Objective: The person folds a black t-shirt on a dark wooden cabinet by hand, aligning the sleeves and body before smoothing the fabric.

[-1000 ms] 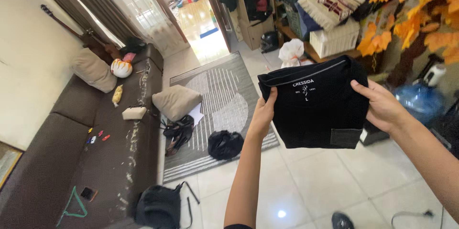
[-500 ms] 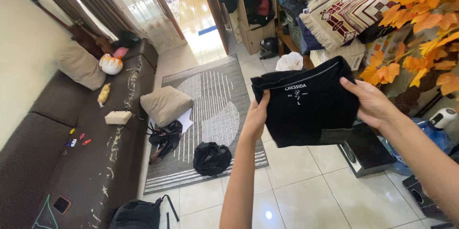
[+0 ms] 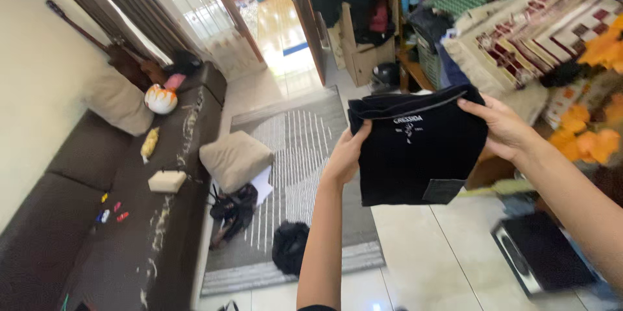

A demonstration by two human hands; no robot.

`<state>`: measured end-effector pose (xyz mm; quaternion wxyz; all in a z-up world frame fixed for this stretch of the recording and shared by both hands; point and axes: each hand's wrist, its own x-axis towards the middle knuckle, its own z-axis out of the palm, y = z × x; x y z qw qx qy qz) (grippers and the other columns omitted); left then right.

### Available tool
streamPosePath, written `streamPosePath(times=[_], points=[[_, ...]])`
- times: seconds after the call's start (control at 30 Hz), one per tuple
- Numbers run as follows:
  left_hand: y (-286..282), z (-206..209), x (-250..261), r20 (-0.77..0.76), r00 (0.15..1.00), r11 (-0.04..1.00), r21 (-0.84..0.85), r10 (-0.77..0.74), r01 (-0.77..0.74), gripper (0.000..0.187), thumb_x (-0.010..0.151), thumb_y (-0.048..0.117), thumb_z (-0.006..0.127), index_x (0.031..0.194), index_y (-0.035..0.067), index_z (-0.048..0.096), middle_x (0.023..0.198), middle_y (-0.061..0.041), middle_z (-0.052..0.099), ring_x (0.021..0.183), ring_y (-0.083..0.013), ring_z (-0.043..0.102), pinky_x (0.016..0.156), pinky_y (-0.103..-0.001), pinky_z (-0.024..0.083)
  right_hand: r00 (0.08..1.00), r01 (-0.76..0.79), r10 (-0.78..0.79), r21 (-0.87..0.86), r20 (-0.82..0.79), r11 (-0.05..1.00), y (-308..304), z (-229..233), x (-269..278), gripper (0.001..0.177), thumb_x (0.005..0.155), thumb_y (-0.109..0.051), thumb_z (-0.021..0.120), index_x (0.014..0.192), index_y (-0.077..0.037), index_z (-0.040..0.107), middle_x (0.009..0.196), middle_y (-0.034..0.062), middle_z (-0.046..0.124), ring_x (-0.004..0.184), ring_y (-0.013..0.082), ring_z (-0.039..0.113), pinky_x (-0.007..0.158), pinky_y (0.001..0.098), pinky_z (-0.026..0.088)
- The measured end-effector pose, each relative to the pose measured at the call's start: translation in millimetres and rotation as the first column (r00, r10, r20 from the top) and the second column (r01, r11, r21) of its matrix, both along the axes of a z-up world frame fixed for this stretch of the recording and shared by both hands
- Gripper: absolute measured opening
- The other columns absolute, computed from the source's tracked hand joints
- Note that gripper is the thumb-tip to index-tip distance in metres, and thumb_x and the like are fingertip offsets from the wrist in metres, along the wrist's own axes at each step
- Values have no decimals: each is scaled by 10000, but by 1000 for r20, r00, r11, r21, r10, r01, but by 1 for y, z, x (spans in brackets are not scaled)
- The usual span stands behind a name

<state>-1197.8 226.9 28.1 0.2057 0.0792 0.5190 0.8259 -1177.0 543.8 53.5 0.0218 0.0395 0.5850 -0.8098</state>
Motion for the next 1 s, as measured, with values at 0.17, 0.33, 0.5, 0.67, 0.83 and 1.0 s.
streamPosePath(times=[0.17, 0.33, 0.5, 0.67, 0.83, 1.0], points=[[14, -10, -88, -1, 993, 992, -48, -120, 120, 682, 960, 519, 591, 1420, 16, 555, 1362, -119, 643, 1268, -226, 598, 1033, -359, 504, 999, 33, -34, -26, -18, 999, 19, -12, -75, 286, 1010, -162, 627, 1282, -75, 635, 1169, 35, 722, 1009, 142, 699, 872, 302, 566], [38, -25, -155, -57, 985, 986, -50, -165, 162, 745, 1002, 532, 602, 1431, -76, 577, 1342, -185, 639, 1207, -249, 601, 997, -359, 508, 995, 94, -94, -5, 20, 996, 40, -24, -141, 282, 1015, -177, 624, 1287, -107, 638, 1136, 4, 714, 977, 131, 689, 817, 312, 555], [59, -31, -209, -6, 992, 993, -3, -122, 122, 671, 966, 485, 643, 1416, -5, 556, 1354, -124, 651, 1232, -219, 628, 1008, -341, 532, 995, 70, -69, 12, -67, 997, 64, -21, -219, 297, 993, -118, 619, 1290, -108, 632, 1168, 6, 711, 1018, 109, 688, 892, 275, 552], [95, -21, -263, -111, 990, 993, -83, -88, 79, 697, 935, 440, 700, 1439, -11, 530, 1341, -158, 628, 1222, -254, 608, 986, -392, 520, 991, -42, 37, -34, -126, 999, 96, 3, -294, 272, 1001, -91, 625, 1272, -122, 629, 1146, -1, 694, 1009, 113, 677, 877, 280, 550], [157, 5, -323, 38, 996, 995, -61, 87, -84, 694, 956, 520, 596, 1467, 60, 498, 1417, -77, 607, 1320, -213, 557, 1079, -369, 459, 996, -23, 25, 19, -85, 1000, 144, 27, -367, 227, 1016, -115, 614, 1244, -113, 622, 1136, -9, 703, 1019, 110, 678, 865, 277, 539], [207, 13, -370, -217, 959, 971, -119, 181, -209, 641, 1024, 507, 538, 1411, -1, 586, 1402, -92, 637, 1325, -179, 535, 1092, -298, 407, 976, -37, 44, 38, -213, 999, 203, -1, -435, 363, 994, -70, 597, 1350, -136, 566, 1249, 15, 657, 1142, 145, 630, 969, 306, 516]])
